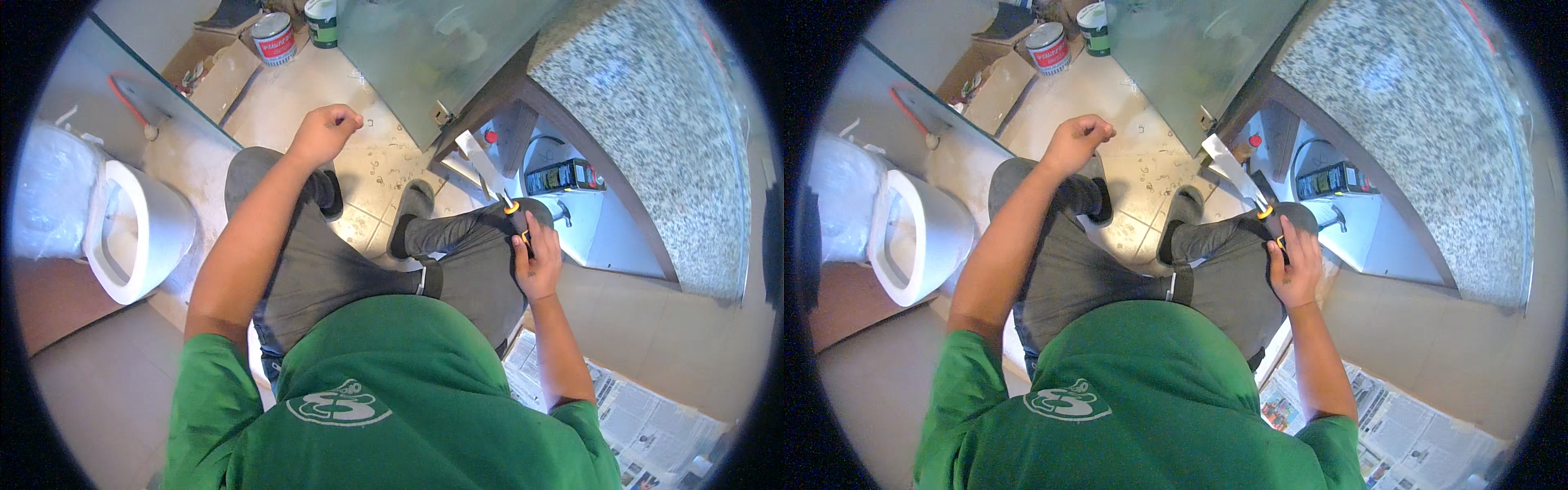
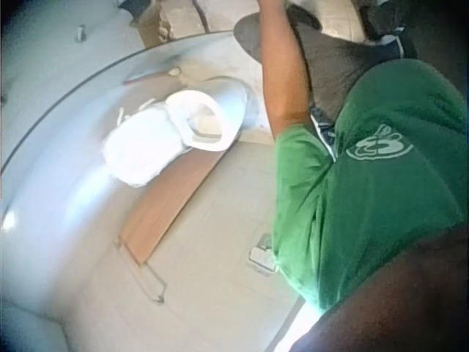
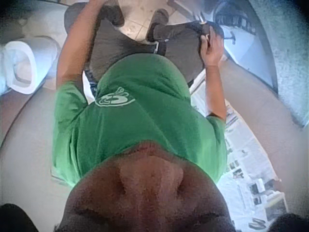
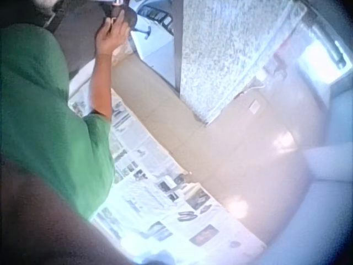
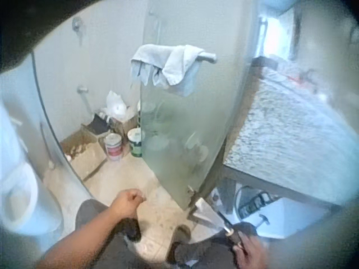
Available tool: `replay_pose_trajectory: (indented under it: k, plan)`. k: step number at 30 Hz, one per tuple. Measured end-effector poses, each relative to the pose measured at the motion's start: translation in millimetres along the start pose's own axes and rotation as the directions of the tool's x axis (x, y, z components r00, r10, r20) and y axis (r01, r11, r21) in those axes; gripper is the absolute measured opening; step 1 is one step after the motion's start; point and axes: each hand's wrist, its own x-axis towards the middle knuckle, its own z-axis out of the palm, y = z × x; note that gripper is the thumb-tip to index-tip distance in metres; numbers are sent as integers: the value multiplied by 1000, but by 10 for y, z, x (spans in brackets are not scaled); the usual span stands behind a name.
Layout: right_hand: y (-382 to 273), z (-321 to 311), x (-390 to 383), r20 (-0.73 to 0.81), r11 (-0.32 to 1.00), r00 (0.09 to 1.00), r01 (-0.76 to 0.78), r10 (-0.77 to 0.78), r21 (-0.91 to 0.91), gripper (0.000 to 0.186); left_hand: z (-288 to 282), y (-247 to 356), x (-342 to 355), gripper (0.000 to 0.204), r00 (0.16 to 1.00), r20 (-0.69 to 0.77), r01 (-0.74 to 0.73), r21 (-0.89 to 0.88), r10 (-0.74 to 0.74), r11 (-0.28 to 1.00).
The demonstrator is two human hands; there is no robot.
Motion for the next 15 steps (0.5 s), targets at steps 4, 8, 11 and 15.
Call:
replay_pose_trajectory:
  k: [4, 8, 11, 15]
  plan:
    - [-353, -10, -92, -145, 986, 984, -81, 102, 148, 48, 33, -302, 73, 33, 982, -188, 9, -46, -17, 999]
    - [-623, 78, -204, -172, 889, 939, -208, 299, 409, 37, 46, -230, 56, 39, 977, -208, 54, 28, -47, 998]
    - [-696, 84, -361, 26, 751, 884, -412, 467, 516, 29, 104, -39, 18, 39, 977, -214, 17, 103, 6, 995]
    - [-795, -56, -453, 171, 294, 795, -402, 581, 867, 18, 204, 89, -33, 39, 981, -175, -61, 127, 83, 990]
